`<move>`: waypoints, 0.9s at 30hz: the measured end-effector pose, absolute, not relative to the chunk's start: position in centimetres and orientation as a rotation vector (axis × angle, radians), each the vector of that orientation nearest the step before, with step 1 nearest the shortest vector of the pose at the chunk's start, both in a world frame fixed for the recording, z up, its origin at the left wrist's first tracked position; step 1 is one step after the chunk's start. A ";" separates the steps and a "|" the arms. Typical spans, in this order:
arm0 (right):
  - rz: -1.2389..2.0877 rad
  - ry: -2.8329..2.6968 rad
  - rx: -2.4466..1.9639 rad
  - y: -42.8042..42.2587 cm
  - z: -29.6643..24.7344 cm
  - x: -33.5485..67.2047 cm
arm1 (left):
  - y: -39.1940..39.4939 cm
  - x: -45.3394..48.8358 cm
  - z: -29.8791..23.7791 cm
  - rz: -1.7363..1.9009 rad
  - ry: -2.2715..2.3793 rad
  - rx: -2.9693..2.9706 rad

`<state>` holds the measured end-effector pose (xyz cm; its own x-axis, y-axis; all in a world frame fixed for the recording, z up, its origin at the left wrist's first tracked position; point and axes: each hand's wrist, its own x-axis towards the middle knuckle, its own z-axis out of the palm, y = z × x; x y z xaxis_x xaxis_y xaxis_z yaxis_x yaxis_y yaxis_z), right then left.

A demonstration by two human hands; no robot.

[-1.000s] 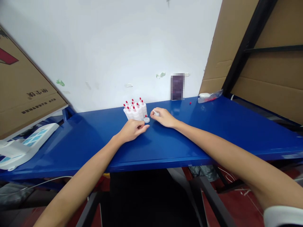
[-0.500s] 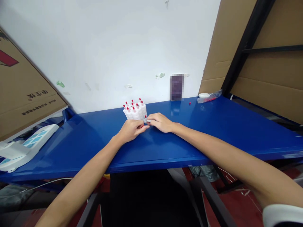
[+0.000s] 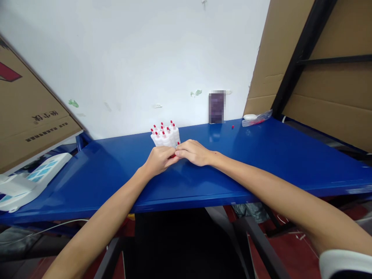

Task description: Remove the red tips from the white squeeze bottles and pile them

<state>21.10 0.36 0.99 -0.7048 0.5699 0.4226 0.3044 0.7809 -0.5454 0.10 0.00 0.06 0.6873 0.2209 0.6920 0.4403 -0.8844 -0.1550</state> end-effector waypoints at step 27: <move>0.568 -2.049 -1.016 2.1 0.5 22.0 | 0.1 0.2 -0.2 -0.312 -1.043 -3.007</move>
